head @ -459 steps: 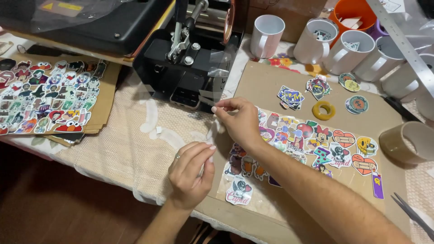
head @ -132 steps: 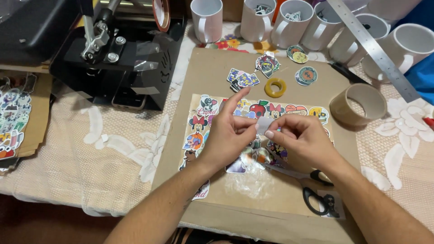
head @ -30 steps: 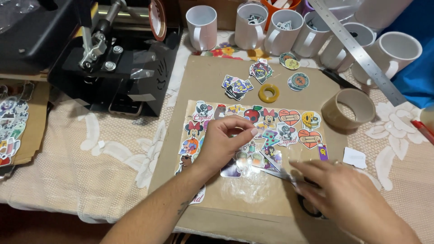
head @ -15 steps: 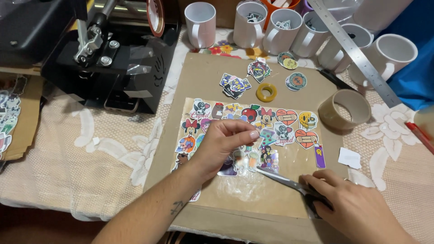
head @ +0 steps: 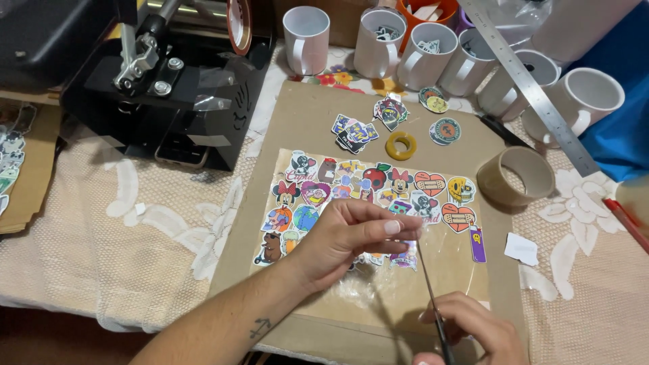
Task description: Selecting stickers from a pile, trimming them with scissors, and applying adhesive tape to the back.
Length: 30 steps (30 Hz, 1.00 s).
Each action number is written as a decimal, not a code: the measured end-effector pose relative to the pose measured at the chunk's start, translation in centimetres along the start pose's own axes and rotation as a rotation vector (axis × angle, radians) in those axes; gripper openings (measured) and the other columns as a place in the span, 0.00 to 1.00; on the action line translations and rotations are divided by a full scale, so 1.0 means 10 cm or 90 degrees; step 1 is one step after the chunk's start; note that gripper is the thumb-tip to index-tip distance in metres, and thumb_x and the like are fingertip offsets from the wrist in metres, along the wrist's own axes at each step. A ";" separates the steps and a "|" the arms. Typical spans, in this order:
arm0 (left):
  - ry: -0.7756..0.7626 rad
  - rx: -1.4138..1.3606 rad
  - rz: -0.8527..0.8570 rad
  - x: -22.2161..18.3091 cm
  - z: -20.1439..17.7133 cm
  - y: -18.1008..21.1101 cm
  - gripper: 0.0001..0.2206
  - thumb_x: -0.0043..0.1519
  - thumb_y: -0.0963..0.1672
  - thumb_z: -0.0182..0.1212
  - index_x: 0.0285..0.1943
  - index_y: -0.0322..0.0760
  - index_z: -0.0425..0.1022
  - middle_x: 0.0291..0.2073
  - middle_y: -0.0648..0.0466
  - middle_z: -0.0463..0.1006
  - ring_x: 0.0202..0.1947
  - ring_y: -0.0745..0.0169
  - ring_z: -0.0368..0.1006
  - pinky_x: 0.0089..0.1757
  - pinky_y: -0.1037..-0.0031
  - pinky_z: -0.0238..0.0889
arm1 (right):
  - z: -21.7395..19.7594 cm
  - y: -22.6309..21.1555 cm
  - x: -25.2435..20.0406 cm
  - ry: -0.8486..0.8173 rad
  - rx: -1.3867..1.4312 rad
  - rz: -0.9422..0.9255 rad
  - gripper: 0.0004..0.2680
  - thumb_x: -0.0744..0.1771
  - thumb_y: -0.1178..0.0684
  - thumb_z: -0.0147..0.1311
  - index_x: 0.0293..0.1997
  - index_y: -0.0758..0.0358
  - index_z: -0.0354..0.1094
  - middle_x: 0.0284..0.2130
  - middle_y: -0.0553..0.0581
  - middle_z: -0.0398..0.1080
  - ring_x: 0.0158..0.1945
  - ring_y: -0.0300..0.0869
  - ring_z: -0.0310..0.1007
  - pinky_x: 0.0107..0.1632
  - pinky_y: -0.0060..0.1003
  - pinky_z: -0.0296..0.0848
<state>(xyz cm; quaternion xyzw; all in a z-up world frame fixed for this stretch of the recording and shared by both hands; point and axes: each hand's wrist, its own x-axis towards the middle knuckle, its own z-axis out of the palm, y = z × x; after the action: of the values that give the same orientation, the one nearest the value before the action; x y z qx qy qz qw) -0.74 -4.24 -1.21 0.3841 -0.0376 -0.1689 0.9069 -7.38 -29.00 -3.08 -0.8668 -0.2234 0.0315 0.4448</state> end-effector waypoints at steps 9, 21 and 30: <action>0.028 0.001 -0.005 0.00 0.00 -0.04 0.10 0.55 0.40 0.68 0.42 0.25 0.81 0.44 0.35 0.82 0.42 0.46 0.81 0.42 0.68 0.79 | 0.33 -0.11 0.11 0.121 0.073 -0.009 0.15 0.56 0.38 0.67 0.31 0.57 0.78 0.27 0.45 0.76 0.24 0.31 0.67 0.27 0.23 0.64; 0.033 0.000 -0.014 0.00 0.01 -0.02 0.09 0.56 0.40 0.68 0.42 0.25 0.81 0.40 0.37 0.83 0.42 0.44 0.82 0.40 0.69 0.79 | 0.35 0.08 0.12 0.111 0.074 -0.020 0.15 0.54 0.41 0.72 0.31 0.58 0.77 0.26 0.45 0.74 0.18 0.30 0.54 0.22 0.23 0.52; 0.042 0.026 -0.003 -0.01 0.02 0.06 0.09 0.57 0.40 0.66 0.41 0.26 0.80 0.37 0.38 0.83 0.40 0.51 0.82 0.37 0.73 0.79 | 0.23 0.10 0.08 0.218 -0.055 -0.012 0.13 0.54 0.44 0.70 0.31 0.60 0.75 0.26 0.48 0.75 0.19 0.31 0.58 0.23 0.23 0.53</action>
<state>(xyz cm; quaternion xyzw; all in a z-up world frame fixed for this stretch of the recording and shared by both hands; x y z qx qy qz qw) -0.75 -3.94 -0.62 0.4081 -0.0101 -0.1572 0.8993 -6.88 -27.44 -5.15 -0.8757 -0.1535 -0.1307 0.4387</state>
